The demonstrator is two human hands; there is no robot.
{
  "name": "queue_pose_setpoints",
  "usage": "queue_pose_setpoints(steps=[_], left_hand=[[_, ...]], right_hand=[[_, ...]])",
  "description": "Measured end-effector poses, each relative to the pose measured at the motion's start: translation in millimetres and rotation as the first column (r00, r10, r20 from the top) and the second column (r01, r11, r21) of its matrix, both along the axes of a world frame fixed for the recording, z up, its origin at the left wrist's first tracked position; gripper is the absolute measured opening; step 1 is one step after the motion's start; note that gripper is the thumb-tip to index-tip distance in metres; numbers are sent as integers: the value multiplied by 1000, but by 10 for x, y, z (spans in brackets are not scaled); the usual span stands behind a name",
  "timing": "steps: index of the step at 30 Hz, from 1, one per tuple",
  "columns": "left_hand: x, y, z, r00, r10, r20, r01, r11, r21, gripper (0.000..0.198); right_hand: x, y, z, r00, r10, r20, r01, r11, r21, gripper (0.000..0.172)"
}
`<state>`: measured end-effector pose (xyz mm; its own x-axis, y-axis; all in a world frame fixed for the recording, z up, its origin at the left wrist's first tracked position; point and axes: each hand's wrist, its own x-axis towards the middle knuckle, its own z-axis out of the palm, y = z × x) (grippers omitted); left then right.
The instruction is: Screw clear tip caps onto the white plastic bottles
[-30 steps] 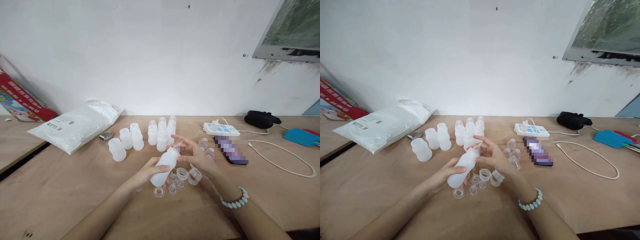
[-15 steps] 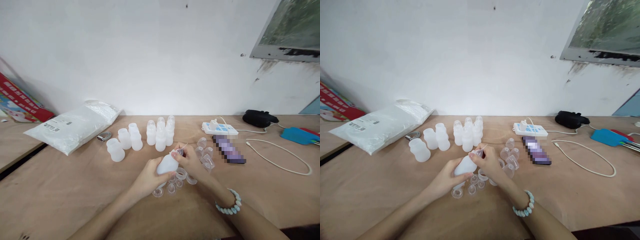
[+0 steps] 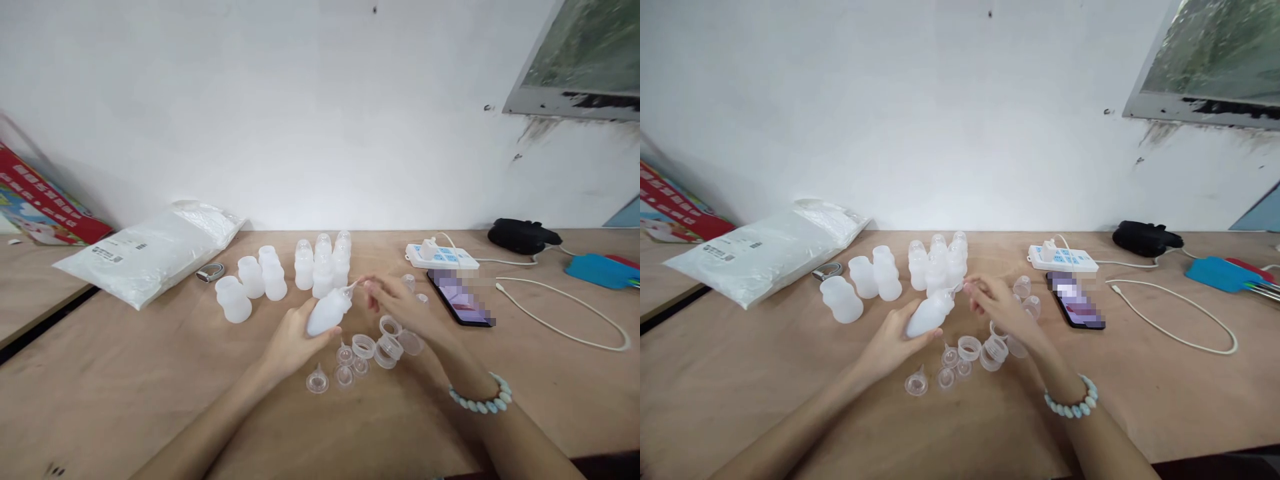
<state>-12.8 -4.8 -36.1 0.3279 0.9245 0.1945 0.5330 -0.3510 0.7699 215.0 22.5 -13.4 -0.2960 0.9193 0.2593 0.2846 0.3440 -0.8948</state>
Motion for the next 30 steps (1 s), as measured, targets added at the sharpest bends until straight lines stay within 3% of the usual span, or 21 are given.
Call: queue_pose_setpoints(steps=[3,5,7,11,14,17,19,21,23,26,30], left_hand=[[-28,26,5,999,27,40,-27,1000,-1,32],[-34,33,0,999,25,47,-25,1000,-2,31],[-36,32,-8,999,18,49,-18,1000,-2,30],[-42,22,-4,999,20,36,-20,1000,3,32],[-48,8,21,999,18,27,-19,1000,8,33],[-48,-8,48,999,17,39,-17,1000,-3,32],[-44,-16,63,999,13,45,-13,1000,-3,32],[-39,-19,72,999,13,42,-13,1000,6,32],[-35,-17,73,999,18,29,-18,1000,11,33],[-36,-6,55,1000,23,14,-23,1000,2,35],[-44,5,15,1000,-12,-3,12,1000,-5,34]], right_hand=[[356,12,129,922,-81,378,75,997,29,20],[540,-29,191,804,-60,592,84,996,-14,14],[617,-92,210,666,-104,738,157,988,-3,20],[485,-171,123,416,-136,899,223,974,44,27],[385,-178,92,343,-156,926,217,973,83,22],[432,-185,222,441,-205,873,215,969,119,11],[495,-183,358,610,-257,749,221,964,151,7],[518,-161,460,807,-276,522,208,960,187,17],[475,-118,477,946,-212,245,165,966,197,27],[322,-50,342,997,-53,-62,62,985,163,32],[119,-33,108,991,108,-84,-101,992,77,30]])
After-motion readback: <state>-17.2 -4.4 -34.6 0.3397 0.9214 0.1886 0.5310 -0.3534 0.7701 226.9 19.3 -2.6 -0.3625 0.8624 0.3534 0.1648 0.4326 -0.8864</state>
